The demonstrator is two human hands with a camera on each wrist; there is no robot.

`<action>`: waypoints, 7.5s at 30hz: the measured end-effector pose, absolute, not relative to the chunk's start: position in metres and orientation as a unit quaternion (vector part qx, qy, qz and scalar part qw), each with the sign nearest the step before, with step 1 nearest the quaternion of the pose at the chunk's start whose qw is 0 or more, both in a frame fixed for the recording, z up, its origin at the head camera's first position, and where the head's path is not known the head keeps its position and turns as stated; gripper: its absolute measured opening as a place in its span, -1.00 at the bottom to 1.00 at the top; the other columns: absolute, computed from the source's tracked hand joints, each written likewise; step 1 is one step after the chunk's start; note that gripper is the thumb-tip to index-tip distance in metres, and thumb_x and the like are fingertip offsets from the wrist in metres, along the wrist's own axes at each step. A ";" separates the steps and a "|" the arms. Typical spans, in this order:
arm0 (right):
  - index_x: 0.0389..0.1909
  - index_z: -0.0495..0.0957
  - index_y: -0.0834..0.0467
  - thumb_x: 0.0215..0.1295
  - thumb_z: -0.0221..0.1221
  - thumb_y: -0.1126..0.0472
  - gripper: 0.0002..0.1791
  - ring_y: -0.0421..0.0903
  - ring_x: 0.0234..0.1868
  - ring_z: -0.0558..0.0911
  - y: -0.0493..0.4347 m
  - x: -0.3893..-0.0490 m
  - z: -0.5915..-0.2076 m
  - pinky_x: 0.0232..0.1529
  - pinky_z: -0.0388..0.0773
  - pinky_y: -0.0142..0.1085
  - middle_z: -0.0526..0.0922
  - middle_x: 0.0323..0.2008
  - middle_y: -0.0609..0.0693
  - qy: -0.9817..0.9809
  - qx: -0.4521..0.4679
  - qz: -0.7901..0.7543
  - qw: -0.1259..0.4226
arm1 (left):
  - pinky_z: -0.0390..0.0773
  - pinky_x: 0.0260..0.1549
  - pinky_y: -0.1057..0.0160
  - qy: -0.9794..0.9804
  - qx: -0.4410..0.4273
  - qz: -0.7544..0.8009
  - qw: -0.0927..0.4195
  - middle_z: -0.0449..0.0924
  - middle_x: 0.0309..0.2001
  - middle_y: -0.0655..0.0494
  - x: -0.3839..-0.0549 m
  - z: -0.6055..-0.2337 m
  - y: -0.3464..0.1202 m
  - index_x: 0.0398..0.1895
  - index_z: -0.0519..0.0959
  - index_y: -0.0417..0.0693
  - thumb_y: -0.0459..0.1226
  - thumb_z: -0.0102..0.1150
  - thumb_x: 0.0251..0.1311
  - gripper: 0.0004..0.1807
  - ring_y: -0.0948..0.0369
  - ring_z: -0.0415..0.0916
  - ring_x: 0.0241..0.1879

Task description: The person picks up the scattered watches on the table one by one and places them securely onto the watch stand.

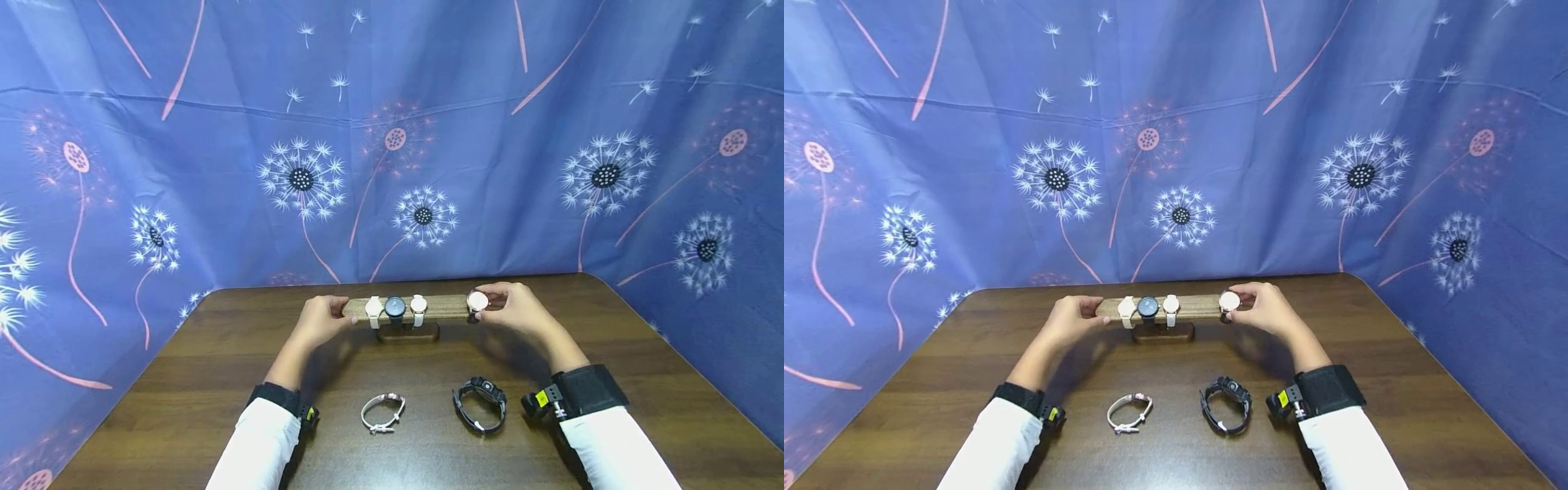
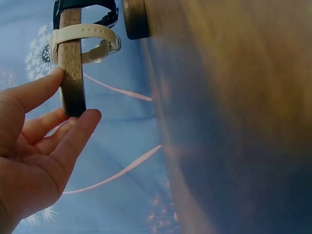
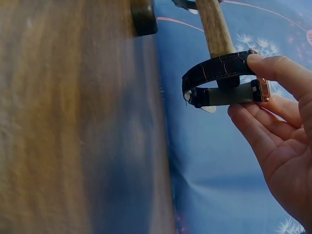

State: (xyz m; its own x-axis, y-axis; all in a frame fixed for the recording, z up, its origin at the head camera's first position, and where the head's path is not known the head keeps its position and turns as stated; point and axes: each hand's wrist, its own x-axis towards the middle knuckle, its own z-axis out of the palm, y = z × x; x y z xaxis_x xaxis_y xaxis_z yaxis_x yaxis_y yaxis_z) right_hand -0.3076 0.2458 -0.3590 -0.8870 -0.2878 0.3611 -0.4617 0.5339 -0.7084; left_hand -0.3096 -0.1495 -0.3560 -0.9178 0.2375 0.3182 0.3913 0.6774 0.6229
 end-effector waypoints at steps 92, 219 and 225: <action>-0.02 0.63 0.31 -0.15 0.52 0.19 -0.41 0.10 -0.04 0.62 0.183 -0.333 -0.333 0.02 0.55 -0.05 0.67 -0.08 0.17 -0.916 0.349 0.166 0.108 | 0.66 -0.25 0.18 -0.929 -0.168 -0.321 0.076 0.72 -0.30 -0.09 -0.320 -0.343 -0.145 -0.01 0.61 -0.41 -0.31 0.46 0.03 -0.53 0.13 0.67 -0.29; -0.19 0.66 0.15 0.04 0.41 0.27 -0.73 -0.11 -0.21 0.67 0.200 -0.221 -0.327 -0.18 0.63 -0.21 0.69 -0.22 -0.09 -0.852 0.447 0.239 0.135 | 0.52 -0.57 0.46 -0.864 -0.277 -0.347 0.238 0.66 -0.58 0.24 -0.224 -0.344 -0.095 -0.50 0.71 -0.07 -0.41 0.42 -0.05 -0.92 0.43 0.53 -0.61; -0.18 0.65 0.22 0.03 0.42 0.32 -0.71 -0.13 -0.23 0.67 0.188 -0.226 -0.323 -0.22 0.65 -0.27 0.71 -0.23 -0.02 -0.838 0.440 0.266 0.182 | 0.57 -0.56 0.49 -0.820 -0.269 -0.408 0.299 0.65 -0.56 0.16 -0.225 -0.340 -0.090 -0.47 0.70 -0.12 -0.46 0.49 -0.15 -0.84 0.38 0.56 -0.60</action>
